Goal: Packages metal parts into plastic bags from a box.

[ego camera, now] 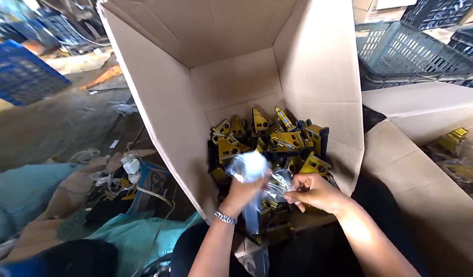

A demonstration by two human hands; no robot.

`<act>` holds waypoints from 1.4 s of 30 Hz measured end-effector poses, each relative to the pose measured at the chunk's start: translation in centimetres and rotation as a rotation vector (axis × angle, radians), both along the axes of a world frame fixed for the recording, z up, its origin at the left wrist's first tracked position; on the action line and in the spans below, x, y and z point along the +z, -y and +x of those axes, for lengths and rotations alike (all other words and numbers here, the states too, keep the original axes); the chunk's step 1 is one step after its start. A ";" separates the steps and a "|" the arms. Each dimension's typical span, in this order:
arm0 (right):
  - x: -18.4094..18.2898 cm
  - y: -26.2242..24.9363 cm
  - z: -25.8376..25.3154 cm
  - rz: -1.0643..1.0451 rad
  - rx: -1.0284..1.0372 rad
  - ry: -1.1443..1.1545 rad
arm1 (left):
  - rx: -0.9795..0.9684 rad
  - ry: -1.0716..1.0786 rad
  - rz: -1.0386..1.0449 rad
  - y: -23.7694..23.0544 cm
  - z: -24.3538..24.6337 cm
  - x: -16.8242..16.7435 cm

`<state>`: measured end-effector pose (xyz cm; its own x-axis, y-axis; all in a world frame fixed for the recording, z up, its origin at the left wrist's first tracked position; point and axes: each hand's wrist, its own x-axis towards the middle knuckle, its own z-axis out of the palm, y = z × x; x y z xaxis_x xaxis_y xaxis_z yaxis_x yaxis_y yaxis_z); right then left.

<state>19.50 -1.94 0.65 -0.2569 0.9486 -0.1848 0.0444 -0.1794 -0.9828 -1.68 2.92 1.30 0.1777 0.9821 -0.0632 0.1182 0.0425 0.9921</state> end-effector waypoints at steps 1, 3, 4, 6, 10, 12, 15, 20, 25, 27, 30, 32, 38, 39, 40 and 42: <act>-0.2 -0.1 0.0 -0.021 -0.057 -0.028 | 0.100 -0.020 0.059 -1.3 -0.3 -0.3; -0.5 -0.4 -0.7 0.018 -0.189 -0.028 | 0.106 0.035 0.060 -2.0 -0.7 -0.1; -0.6 -0.5 -1.3 0.104 -0.209 0.045 | 0.006 0.100 0.007 -1.0 -0.4 0.4; -0.7 -0.8 -2.6 0.363 -0.141 0.204 | -0.161 0.207 -0.090 1.4 1.2 0.9; 0.8 -2.1 -2.0 0.434 -0.286 0.212 | 0.052 0.093 0.118 0.6 0.0 0.2; 0.8 -3.4 -0.7 0.373 -0.478 0.160 | 0.243 -0.022 0.281 -0.6 -1.6 -0.4; -2.5 -2.9 0.6 0.402 -0.204 0.621 | 0.401 -0.045 0.352 -1.5 -3.2 -0.9; -9.1 -1.8 -2.1 0.402 0.468 1.097 | 0.361 0.040 0.322 -1.4 -1.9 -0.2; -7.4 -3.7 -0.3 0.501 -0.094 0.630 | 0.337 -0.324 0.443 -1.4 -2.6 -1.8; -4.0 -3.7 1.0 0.383 -0.378 0.244 | 0.330 -0.427 0.532 -0.7 -2.6 -1.5; 0.7 -2.9 3.0 0.305 -0.488 -0.236 | 0.305 -0.416 0.630 -0.2 -2.0 -1.3; 2.3 -2.2 3.4 0.418 -0.400 -0.237 | 0.283 -0.438 0.725 -0.3 -1.7 -1.4; 3.7 -1.3 1.1 0.421 0.088 0.285 | 0.195 -0.247 0.548 1.0 -0.5 -1.4; 3.4 -1.7 0.5 0.365 0.062 0.306 | 0.191 -0.137 0.480 1.0 -0.2 -1.4; 3.1 -2.1 0.1 0.325 0.051 0.296 | 0.195 0.003 0.363 0.9 0.3 -1.1; 2.4 -2.5 -0.8 0.299 0.042 0.228 | 0.188 0.227 0.109 1.2 1.1 0.6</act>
<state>18.67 0.61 3.06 -0.2809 0.9588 0.0422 0.2692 0.1209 -0.9555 -0.54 1.71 1.90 -0.0100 0.9978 0.0652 -0.1067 -0.0659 0.9921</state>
